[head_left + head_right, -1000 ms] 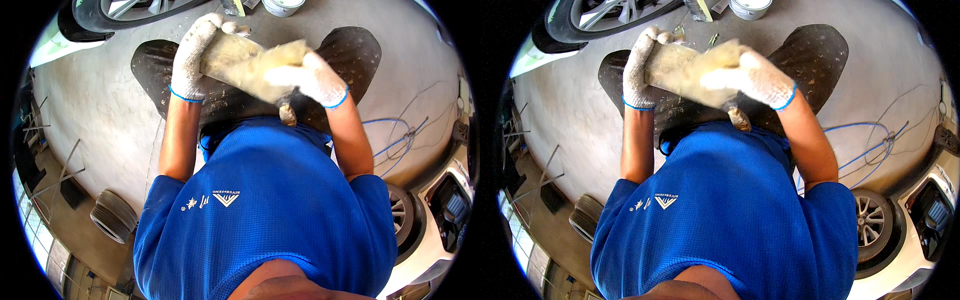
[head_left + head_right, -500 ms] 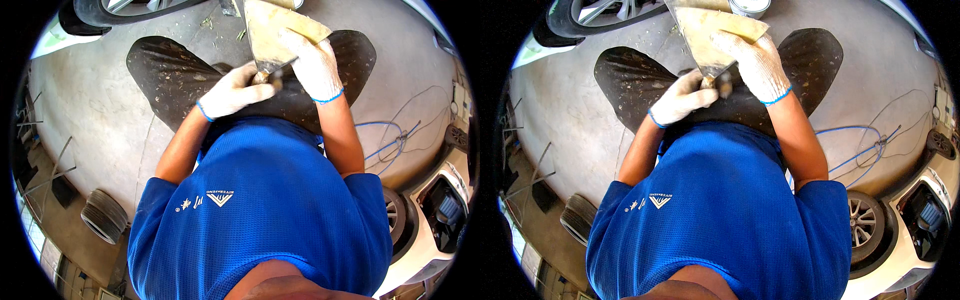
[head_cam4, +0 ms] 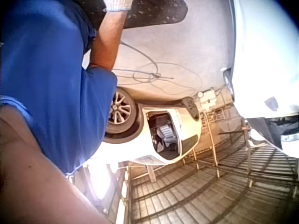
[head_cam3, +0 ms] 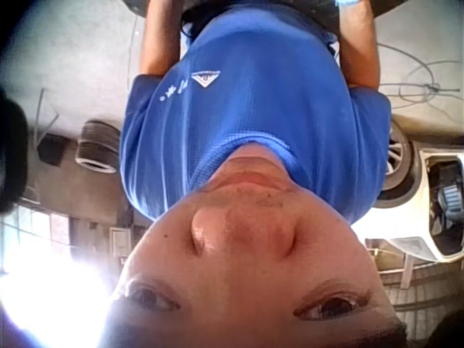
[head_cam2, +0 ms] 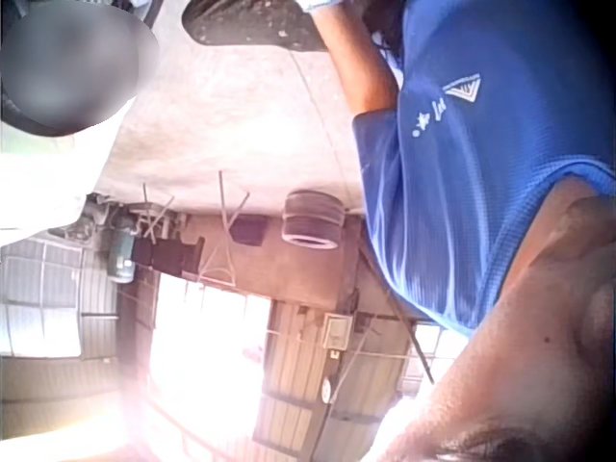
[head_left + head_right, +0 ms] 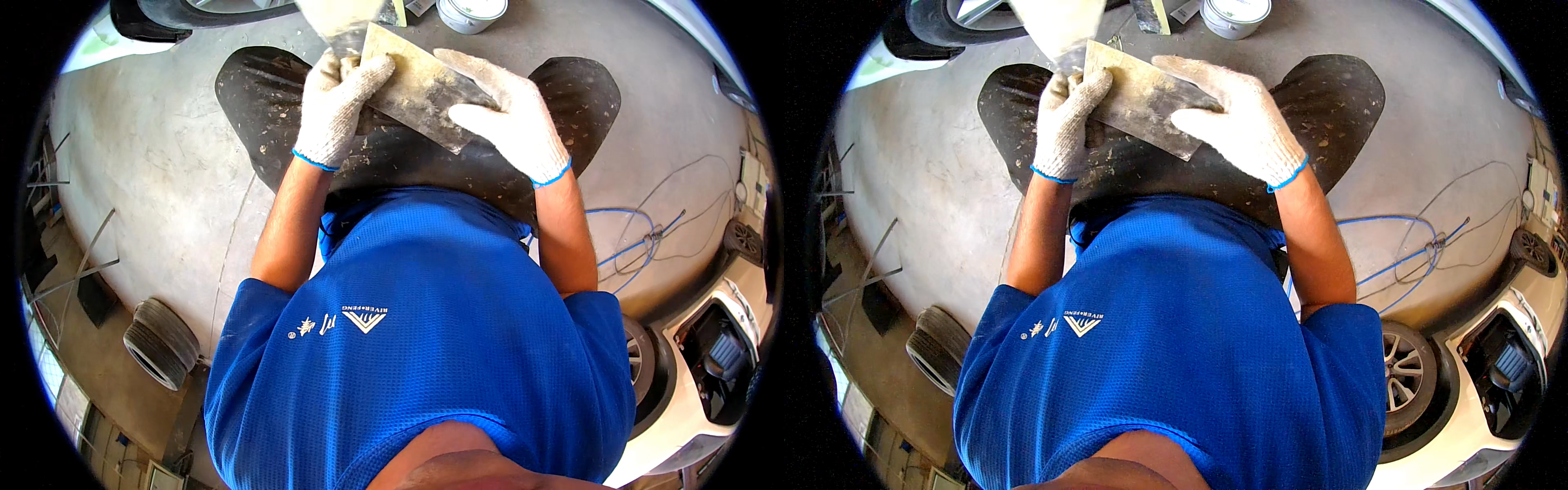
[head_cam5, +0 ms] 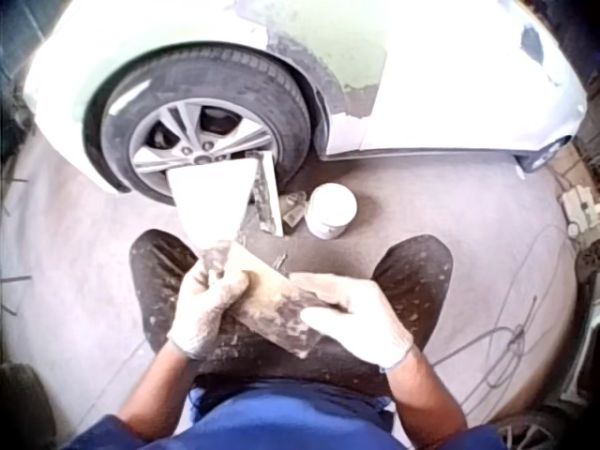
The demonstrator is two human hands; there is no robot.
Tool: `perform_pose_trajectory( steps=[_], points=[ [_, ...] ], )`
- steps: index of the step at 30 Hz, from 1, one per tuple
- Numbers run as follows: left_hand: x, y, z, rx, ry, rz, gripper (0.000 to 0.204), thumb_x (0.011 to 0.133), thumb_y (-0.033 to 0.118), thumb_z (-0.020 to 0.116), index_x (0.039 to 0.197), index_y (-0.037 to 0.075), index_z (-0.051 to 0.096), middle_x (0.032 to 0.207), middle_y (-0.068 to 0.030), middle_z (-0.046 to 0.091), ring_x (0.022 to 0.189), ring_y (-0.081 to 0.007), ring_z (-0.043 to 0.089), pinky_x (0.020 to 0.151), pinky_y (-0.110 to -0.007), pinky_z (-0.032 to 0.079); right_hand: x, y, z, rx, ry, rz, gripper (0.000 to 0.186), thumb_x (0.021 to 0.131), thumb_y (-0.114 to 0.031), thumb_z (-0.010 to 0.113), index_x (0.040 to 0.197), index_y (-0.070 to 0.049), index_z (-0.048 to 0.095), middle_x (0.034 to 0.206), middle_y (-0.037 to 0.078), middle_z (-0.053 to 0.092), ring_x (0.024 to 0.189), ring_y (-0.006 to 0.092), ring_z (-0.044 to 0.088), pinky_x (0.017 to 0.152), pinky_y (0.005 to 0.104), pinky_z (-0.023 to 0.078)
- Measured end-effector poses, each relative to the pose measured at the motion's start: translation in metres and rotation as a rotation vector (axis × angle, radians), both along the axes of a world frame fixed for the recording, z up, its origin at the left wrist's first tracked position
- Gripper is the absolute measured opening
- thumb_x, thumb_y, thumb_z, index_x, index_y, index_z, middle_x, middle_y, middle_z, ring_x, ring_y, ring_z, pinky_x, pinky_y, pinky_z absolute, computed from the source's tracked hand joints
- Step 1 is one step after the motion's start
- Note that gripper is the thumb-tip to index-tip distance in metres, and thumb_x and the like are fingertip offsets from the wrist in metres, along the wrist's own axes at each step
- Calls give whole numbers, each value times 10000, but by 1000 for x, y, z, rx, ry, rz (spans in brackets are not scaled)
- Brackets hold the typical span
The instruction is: The person applies a green body filler to the front fender of a white car using a putty knife. They repeatedly scrape the filler from a container onto the knife and spread it over the panel near the wheel arch.
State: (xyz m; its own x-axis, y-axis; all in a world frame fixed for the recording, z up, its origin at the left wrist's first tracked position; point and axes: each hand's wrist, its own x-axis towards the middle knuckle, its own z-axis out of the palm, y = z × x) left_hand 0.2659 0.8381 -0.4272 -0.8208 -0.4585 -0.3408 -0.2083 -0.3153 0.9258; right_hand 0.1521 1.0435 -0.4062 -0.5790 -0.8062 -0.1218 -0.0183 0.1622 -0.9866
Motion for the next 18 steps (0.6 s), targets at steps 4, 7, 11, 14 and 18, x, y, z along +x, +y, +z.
perform_pose_trajectory(
  steps=[4, 7, 11, 14, 18],
  points=[
    [-5, 7, 3, 112, 123, 267, 206, 865, 174, 773, 954, 106, 601, 738, -1, 646, 494, -47, 539, 392, -192, 394, -13, 23, -9, 65, -174, -135, 216, 938, -72, 641, 1128, -3, 717, 988, 82, 740, 840, 110, 676, 770, 244, 562],
    [3, -8, -13, 3, 68, 176, 217, 870, 190, 776, 966, 94, 606, 678, 22, 616, 449, -28, 485, 365, -193, 355, -15, 23, -9, 81, 167, -290, 229, 953, -96, 623, 1151, -9, 699, 986, 98, 741, 855, 139, 694, 785, 261, 569],
    [-2, 19, 4, 62, 87, 123, 235, 913, 151, 720, 1090, 44, 609, 890, -33, 666, 696, -87, 619, 608, -249, 536, 7, -6, -5, 274, 865, -54, 762, 836, -507, 727, 1391, -33, 508, 1222, 200, 641, 1110, 335, 641, 938, 409, 537],
    [2, 28, -13, 161, 198, -1, 351, 918, 111, 696, 1232, 35, 560, 1104, -58, 647, 984, -122, 623, 886, -301, 528, 31, -29, -14, 343, 842, 0, 904, 782, -484, 769, 1455, -19, 384, 1274, 234, 567, 1119, 376, 618, 935, 444, 530],
    [10, 11, -20, 408, 178, -96, 466, 902, 219, 679, 1306, 41, 531, 1140, -76, 632, 1048, -178, 636, 889, -327, 550, 32, -33, -8, 303, 812, 145, 924, 744, -331, 801, 1486, -50, 327, 1211, 206, 552, 1094, 393, 595, 953, 456, 510]
  ],
)
